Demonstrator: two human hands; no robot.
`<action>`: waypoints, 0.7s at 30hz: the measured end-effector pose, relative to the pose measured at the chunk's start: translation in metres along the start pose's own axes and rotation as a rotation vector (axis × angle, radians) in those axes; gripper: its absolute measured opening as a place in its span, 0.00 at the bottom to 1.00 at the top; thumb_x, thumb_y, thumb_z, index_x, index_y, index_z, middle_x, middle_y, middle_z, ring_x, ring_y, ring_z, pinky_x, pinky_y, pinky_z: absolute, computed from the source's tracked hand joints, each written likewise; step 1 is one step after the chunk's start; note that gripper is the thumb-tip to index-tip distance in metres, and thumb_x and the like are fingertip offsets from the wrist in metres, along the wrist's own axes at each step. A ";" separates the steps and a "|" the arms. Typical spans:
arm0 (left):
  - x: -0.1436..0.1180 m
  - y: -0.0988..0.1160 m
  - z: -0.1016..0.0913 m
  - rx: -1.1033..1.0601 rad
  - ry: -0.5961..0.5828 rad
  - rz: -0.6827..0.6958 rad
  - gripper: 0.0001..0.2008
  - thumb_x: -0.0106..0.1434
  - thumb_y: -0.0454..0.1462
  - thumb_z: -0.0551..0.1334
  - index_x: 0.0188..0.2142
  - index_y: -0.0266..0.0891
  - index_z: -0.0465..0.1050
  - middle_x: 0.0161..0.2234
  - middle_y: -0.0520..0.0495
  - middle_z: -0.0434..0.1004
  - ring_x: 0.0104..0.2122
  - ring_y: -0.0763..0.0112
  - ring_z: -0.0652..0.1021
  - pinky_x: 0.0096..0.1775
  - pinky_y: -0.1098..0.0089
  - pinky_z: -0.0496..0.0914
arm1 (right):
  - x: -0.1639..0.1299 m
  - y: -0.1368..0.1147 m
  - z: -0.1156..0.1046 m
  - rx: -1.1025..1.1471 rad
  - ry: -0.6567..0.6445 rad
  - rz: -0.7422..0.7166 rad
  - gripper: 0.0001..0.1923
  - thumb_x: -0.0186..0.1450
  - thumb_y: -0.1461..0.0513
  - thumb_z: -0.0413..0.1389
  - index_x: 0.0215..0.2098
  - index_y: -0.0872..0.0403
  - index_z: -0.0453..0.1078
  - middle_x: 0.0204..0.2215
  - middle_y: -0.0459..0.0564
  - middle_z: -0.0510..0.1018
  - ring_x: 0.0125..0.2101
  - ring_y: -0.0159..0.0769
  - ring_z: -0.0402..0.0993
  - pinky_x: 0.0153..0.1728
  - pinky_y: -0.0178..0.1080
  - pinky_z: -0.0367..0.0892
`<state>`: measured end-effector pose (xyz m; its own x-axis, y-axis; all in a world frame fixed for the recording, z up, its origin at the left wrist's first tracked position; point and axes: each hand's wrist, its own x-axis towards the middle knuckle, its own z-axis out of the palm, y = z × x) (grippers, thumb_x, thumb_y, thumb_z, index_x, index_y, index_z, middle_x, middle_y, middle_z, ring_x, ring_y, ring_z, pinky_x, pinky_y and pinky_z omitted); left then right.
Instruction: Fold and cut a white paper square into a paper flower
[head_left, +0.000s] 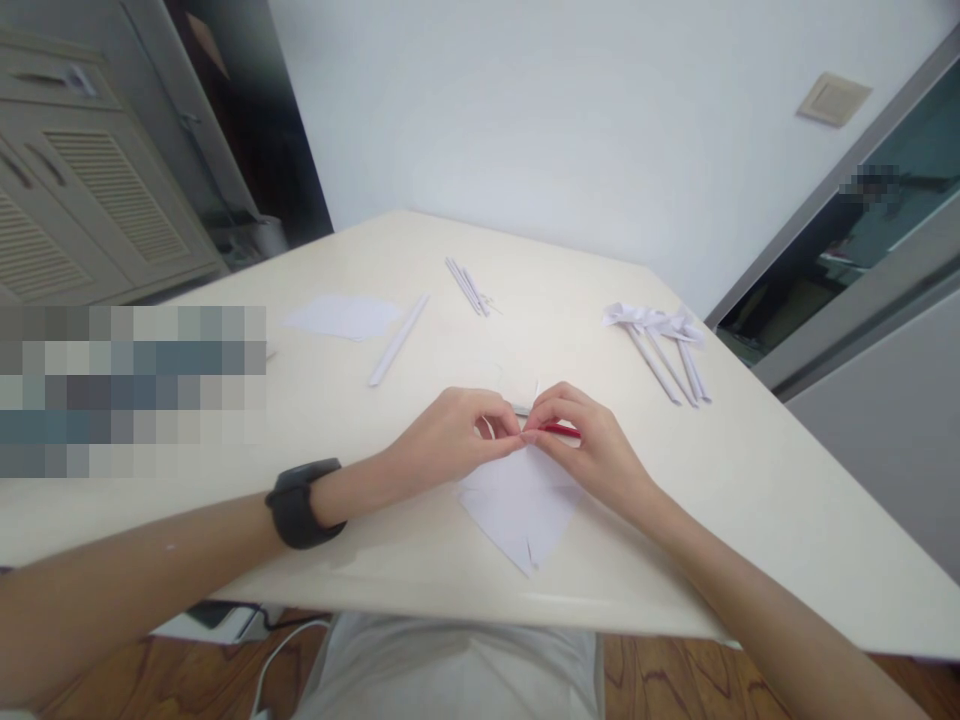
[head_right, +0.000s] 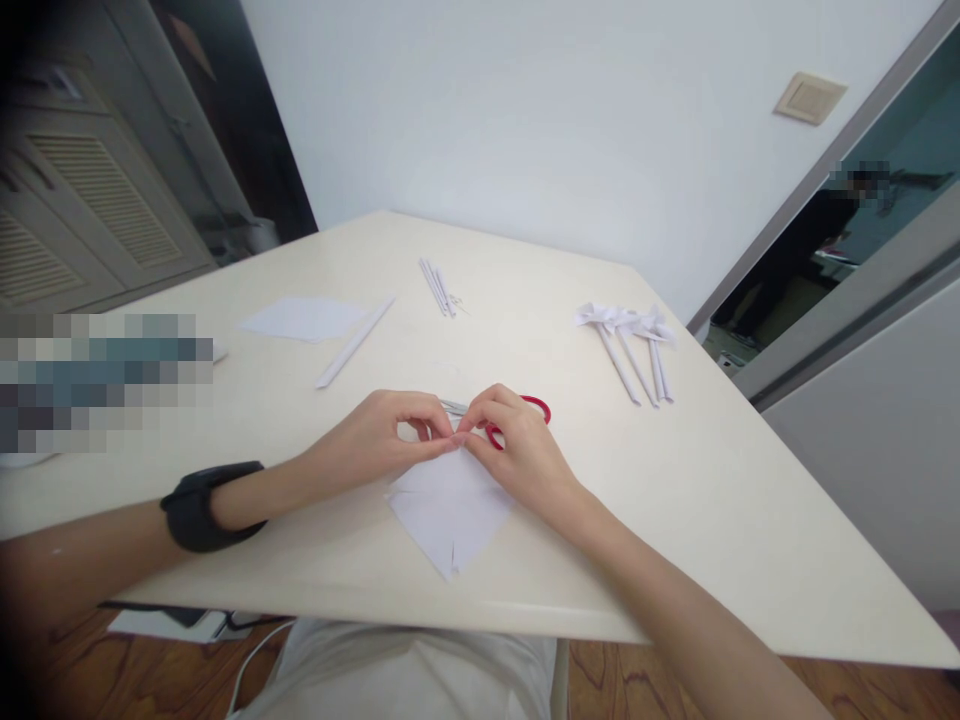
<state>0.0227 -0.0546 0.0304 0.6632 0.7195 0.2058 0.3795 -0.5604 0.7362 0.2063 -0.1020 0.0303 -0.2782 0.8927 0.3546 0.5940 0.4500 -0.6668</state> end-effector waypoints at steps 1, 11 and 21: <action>0.000 -0.001 0.000 -0.005 -0.002 0.001 0.08 0.58 0.38 0.59 0.28 0.38 0.74 0.28 0.50 0.74 0.28 0.73 0.73 0.32 0.72 0.67 | 0.000 0.000 0.000 -0.002 0.002 -0.003 0.03 0.61 0.67 0.55 0.30 0.53 0.69 0.34 0.46 0.69 0.35 0.30 0.67 0.36 0.35 0.65; 0.003 -0.002 -0.002 -0.154 0.009 -0.024 0.08 0.58 0.40 0.59 0.31 0.38 0.74 0.32 0.50 0.75 0.32 0.72 0.75 0.36 0.72 0.69 | 0.002 -0.001 -0.003 0.098 0.048 0.028 0.03 0.61 0.66 0.55 0.28 0.53 0.69 0.33 0.45 0.68 0.35 0.28 0.68 0.34 0.31 0.67; 0.002 -0.001 -0.001 -0.183 0.012 -0.036 0.08 0.57 0.40 0.59 0.30 0.38 0.73 0.32 0.50 0.75 0.32 0.71 0.75 0.36 0.72 0.69 | 0.002 0.000 -0.001 0.154 0.047 0.060 0.03 0.60 0.65 0.56 0.28 0.53 0.69 0.33 0.46 0.69 0.35 0.29 0.68 0.33 0.32 0.67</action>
<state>0.0231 -0.0527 0.0309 0.6431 0.7434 0.1840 0.2786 -0.4509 0.8480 0.2064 -0.1005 0.0314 -0.2080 0.9174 0.3392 0.4843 0.3979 -0.7792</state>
